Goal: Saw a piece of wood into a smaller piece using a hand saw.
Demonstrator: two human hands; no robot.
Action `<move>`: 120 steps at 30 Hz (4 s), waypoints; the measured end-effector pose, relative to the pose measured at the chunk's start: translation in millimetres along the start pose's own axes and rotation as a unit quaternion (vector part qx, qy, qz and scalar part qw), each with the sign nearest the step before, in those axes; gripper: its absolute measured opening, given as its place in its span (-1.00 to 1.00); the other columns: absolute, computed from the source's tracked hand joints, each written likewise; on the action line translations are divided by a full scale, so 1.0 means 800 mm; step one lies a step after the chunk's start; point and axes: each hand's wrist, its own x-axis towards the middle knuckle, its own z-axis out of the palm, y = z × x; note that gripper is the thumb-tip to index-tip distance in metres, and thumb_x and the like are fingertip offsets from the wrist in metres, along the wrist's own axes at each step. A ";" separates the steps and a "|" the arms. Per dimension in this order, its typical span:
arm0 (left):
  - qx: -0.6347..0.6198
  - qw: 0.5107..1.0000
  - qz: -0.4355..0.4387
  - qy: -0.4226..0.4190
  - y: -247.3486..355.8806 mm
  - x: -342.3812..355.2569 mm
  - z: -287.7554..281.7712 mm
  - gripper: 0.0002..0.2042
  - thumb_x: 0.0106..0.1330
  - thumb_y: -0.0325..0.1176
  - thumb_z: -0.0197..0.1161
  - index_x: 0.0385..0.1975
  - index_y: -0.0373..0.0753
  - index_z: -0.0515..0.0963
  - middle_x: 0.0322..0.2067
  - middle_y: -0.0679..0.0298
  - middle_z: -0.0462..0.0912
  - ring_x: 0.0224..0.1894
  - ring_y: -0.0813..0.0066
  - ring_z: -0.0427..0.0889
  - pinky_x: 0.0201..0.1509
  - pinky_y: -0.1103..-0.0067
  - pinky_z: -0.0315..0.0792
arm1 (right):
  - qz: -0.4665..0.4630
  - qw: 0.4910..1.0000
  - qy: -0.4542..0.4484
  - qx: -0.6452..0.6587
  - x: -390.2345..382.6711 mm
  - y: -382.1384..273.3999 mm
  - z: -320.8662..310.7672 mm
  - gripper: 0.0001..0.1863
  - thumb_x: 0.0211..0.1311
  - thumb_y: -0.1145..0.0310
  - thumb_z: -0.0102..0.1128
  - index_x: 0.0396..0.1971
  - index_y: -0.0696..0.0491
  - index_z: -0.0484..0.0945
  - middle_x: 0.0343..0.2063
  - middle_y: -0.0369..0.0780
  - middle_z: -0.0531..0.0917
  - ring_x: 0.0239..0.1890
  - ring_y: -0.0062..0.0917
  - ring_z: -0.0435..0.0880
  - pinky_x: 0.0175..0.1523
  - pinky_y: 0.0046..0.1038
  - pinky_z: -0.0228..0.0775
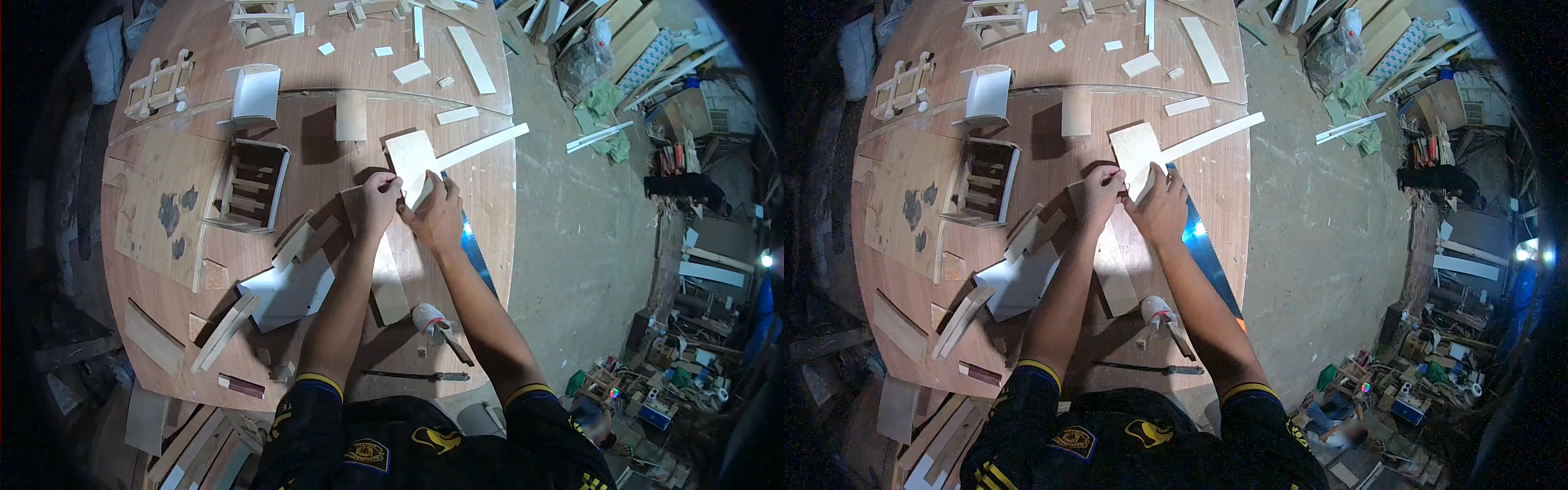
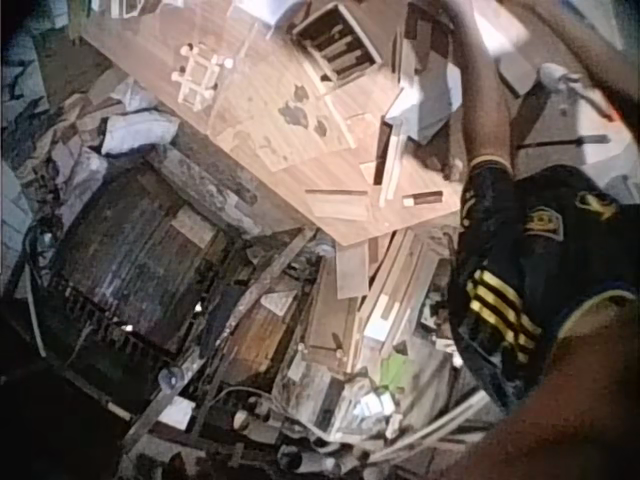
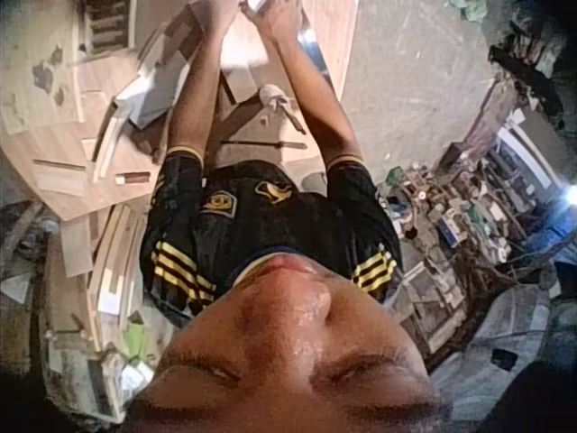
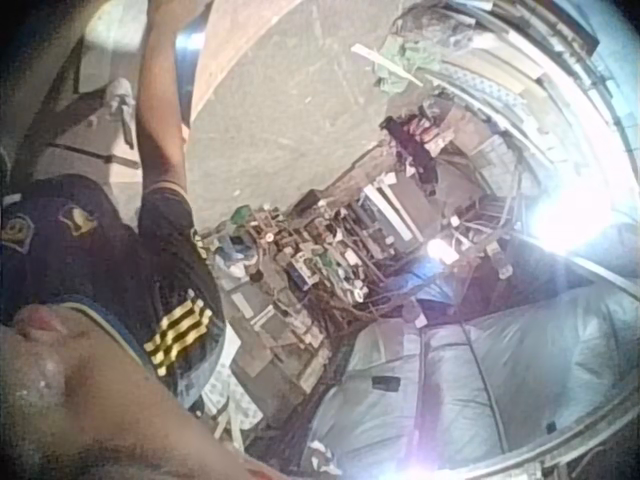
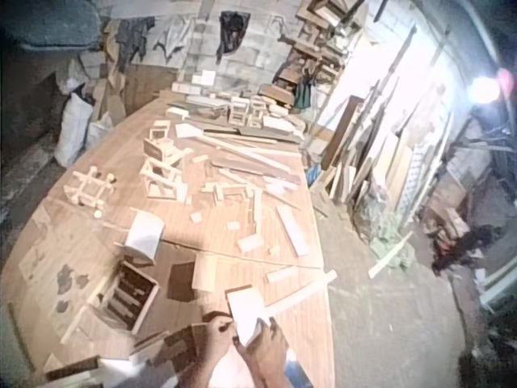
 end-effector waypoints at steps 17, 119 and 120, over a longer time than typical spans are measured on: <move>-0.078 0.992 -0.092 -0.025 0.020 -0.038 -0.020 -0.73 0.41 -0.32 0.04 -0.12 -0.42 0.51 -0.32 0.14 0.61 -0.34 0.49 0.64 -0.30 0.58 0.62 | 0.091 0.995 0.037 0.008 0.014 0.005 0.032 0.07 -0.25 -0.08 0.47 0.21 0.22 0.16 0.02 0.10 0.36 0.02 0.07 0.42 0.10 -0.06 0.32; 0.224 0.955 0.179 0.073 0.053 0.074 -0.009 -0.77 0.20 -0.26 0.35 -0.24 -0.26 0.67 -0.38 0.20 0.72 -0.34 0.52 0.66 -0.17 0.59 0.51 | 0.323 0.787 -0.062 0.521 0.011 0.074 0.023 -0.78 0.24 0.37 0.24 -0.18 0.16 0.61 -0.55 -0.34 0.59 -0.72 -0.72 0.37 -0.63 -0.63 0.18; 0.223 0.956 0.178 0.073 0.054 0.073 -0.007 -0.77 0.20 -0.26 0.35 -0.24 -0.26 0.67 -0.38 0.20 0.72 -0.34 0.52 0.66 -0.17 0.59 0.51 | 0.315 0.796 -0.047 0.515 0.012 0.078 0.025 -0.77 0.22 0.35 0.27 -0.17 0.14 0.62 -0.55 -0.35 0.59 -0.69 -0.72 0.40 -0.63 -0.63 0.19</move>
